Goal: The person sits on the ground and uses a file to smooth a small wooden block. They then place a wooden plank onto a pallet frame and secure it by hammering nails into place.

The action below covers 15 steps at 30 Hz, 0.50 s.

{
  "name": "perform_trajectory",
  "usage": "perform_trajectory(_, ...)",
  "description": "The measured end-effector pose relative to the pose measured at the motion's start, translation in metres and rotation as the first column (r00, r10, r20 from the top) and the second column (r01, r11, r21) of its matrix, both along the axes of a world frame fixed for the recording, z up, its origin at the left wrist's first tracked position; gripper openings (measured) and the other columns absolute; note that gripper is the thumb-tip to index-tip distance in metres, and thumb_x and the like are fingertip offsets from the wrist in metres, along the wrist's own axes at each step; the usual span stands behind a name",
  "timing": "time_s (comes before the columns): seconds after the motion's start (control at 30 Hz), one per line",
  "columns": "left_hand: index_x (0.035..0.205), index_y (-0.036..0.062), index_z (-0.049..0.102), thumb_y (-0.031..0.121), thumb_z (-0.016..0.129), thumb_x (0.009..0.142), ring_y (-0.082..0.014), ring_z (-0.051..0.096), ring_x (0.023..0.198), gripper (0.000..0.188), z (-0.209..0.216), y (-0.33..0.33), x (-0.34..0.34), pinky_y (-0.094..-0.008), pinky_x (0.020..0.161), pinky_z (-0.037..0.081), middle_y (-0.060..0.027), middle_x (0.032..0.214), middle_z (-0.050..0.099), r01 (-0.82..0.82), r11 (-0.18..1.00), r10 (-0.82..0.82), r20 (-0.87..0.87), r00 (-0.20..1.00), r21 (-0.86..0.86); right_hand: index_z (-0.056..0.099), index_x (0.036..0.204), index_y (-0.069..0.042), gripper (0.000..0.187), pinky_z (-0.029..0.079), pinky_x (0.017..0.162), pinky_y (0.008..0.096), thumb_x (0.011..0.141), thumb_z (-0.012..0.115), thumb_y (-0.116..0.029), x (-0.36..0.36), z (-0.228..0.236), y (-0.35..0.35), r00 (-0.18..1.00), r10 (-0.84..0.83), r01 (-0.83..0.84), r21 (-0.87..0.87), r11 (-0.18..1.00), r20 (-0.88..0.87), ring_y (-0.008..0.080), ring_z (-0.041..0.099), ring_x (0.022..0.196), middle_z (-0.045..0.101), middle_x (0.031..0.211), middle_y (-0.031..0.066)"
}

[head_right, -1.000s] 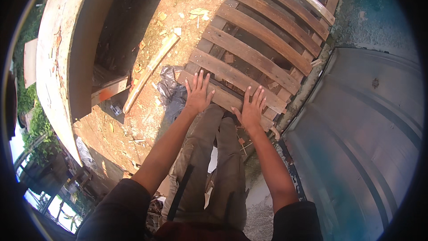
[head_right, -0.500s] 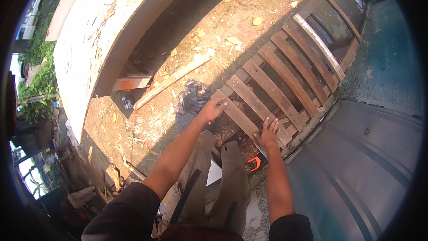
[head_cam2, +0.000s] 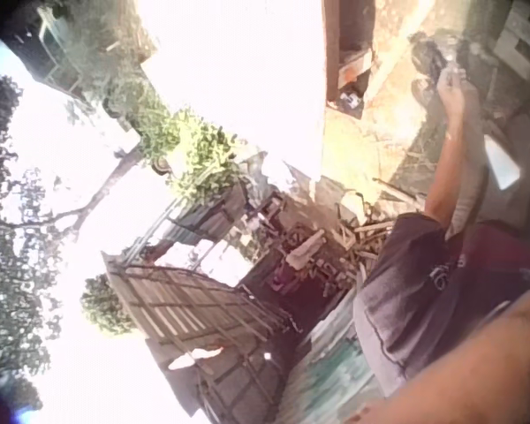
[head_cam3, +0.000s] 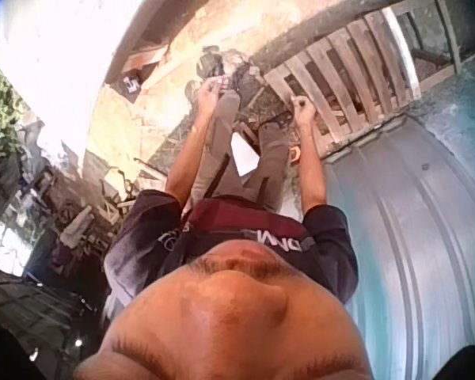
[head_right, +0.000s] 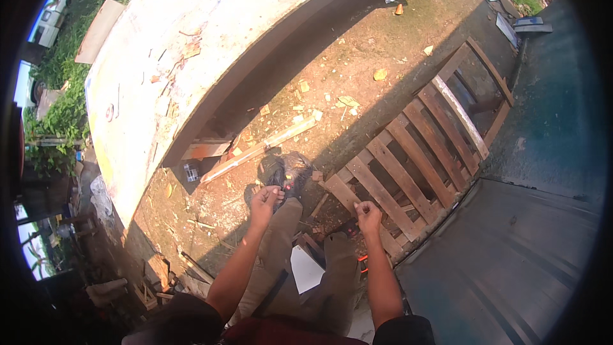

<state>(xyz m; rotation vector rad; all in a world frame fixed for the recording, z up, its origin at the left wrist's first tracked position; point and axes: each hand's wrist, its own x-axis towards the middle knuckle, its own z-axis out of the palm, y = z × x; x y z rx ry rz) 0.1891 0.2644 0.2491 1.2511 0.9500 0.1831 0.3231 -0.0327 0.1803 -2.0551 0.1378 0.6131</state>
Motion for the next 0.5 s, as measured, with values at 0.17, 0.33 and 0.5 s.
perform_trajectory(0.17,0.115,-0.0036,0.065,0.02,0.06,0.102,-0.0122,0.067,0.089,0.028,-0.011,0.015,0.028,-0.026,0.08,0.053,-0.0073,0.099,0.072,0.314,0.942,-0.315,0.012,0.949,-0.116,0.063,0.073,-0.004,0.035,0.04,0.058,0.0248,0.099,0.065,-0.028,-0.023,0.013,0.058,0.96,-0.274,0.278,0.122,0.953,-0.047,0.005,0.048,0.062,0.057,0.066,-0.0032)
perform_trajectory(0.33,0.117,-0.0028,0.065,0.021,0.061,0.101,-0.0119,0.066,0.092,0.029,-0.027,0.037,0.036,-0.0268,0.081,0.052,-0.007,0.099,0.072,0.522,0.844,-0.532,-0.062,0.844,-0.126,0.065,0.079,-0.004,0.033,0.042,0.059,0.0247,0.1,0.065,-0.03,-0.09,0.004,0.087,0.914,-0.359,0.391,0.165,0.906,-0.19,0.0053,0.051,0.064,0.06,0.069,-0.0025)
perform_trajectory(0.5,0.117,-0.0017,0.065,0.023,0.058,0.103,-0.0111,0.063,0.091,0.03,-0.042,0.06,0.006,-0.0261,0.081,0.049,-0.0064,0.101,0.071,0.52,0.851,-0.524,-0.169,0.835,-0.072,0.067,0.087,-0.001,0.031,0.047,0.064,0.0302,0.096,0.069,-0.031,-0.144,-0.027,0.097,0.951,-0.203,0.228,0.086,0.97,-0.235,0.0095,0.058,0.068,0.064,0.071,0.0036)
